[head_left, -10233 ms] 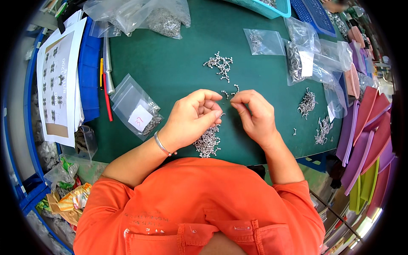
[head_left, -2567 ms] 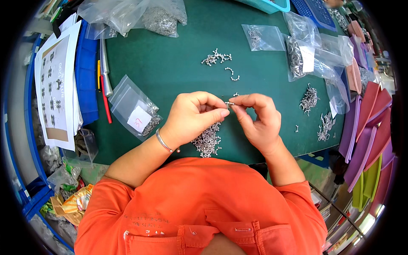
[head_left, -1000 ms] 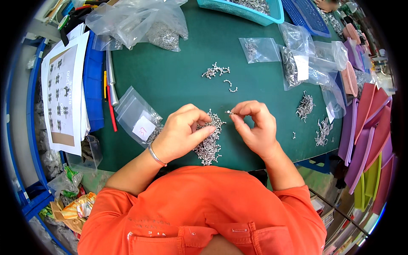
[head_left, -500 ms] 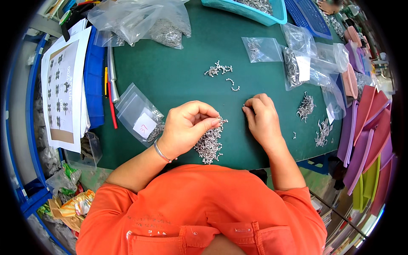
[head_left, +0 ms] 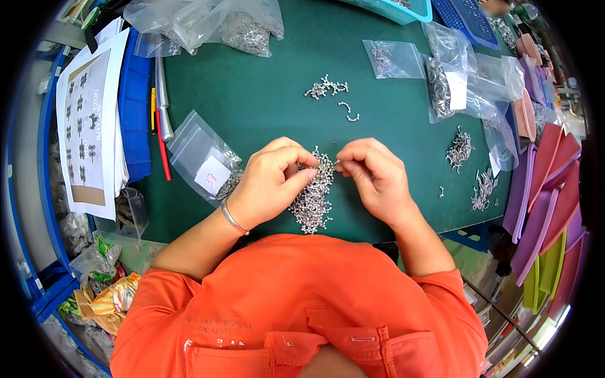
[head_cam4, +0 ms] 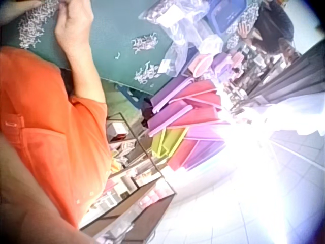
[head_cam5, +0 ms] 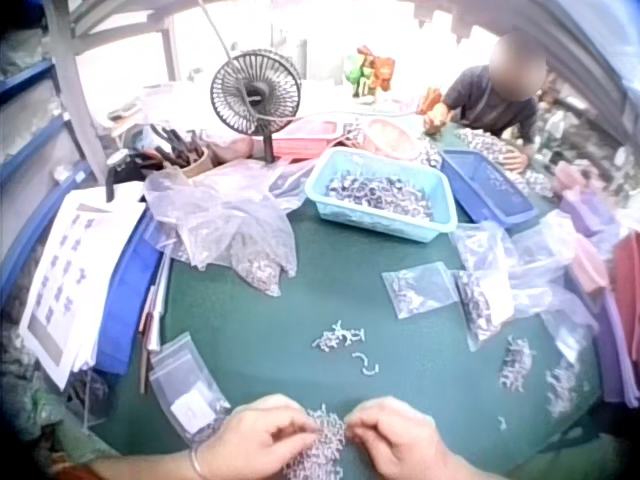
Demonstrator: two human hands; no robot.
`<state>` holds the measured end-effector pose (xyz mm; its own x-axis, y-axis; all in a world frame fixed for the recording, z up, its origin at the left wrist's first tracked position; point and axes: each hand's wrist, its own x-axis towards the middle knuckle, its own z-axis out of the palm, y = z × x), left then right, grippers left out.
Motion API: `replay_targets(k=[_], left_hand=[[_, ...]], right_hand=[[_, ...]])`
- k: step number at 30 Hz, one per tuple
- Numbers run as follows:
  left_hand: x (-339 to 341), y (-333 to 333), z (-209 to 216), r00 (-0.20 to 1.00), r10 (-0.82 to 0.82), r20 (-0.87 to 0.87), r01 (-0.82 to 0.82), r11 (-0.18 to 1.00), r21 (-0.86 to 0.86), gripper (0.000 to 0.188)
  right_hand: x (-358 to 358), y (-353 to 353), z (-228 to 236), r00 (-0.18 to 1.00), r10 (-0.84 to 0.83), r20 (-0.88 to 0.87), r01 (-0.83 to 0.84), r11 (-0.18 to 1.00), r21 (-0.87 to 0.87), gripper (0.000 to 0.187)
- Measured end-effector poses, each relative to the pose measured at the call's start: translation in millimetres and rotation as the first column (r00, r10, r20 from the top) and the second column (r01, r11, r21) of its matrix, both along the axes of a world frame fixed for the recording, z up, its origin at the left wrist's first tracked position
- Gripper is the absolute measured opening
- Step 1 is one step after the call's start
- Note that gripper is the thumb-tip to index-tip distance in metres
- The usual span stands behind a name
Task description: The person assembles small silver metal components by hand on a green workbench. They pick up individual pieces, link them together, and place the assembled units into a clear plastic bag.
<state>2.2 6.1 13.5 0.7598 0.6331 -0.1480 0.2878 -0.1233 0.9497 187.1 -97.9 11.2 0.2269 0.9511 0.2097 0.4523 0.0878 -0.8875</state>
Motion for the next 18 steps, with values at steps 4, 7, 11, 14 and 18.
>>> replay_targets(k=[4,7,11,14,18], left_hand=[[6,-2,7,0.988,0.106,0.115,-0.028,0.841,-0.540,0.017],[7,1,2,0.965,0.153,0.214,0.014,0.783,-0.622,0.019],[6,-5,-5,0.924,0.246,0.293,-0.051,0.838,-0.543,0.020],[6,-7,-4,0.913,0.239,0.330,-0.076,0.896,-0.438,0.023],[6,-8,-3,0.925,0.192,0.327,-0.082,0.943,-0.322,0.027]], right_hand=[[-9,-1,5,0.999,0.028,0.044,-0.034,0.990,0.136,0.018],[-9,2,3,0.990,0.079,0.120,-0.108,0.959,0.262,0.021],[2,13,9,0.966,0.066,0.250,-0.119,0.972,0.201,0.021],[26,29,-9,0.869,-0.094,0.486,0.065,0.995,0.076,0.020],[32,38,-21,0.845,-0.080,0.529,0.093,0.996,0.002,0.021]])
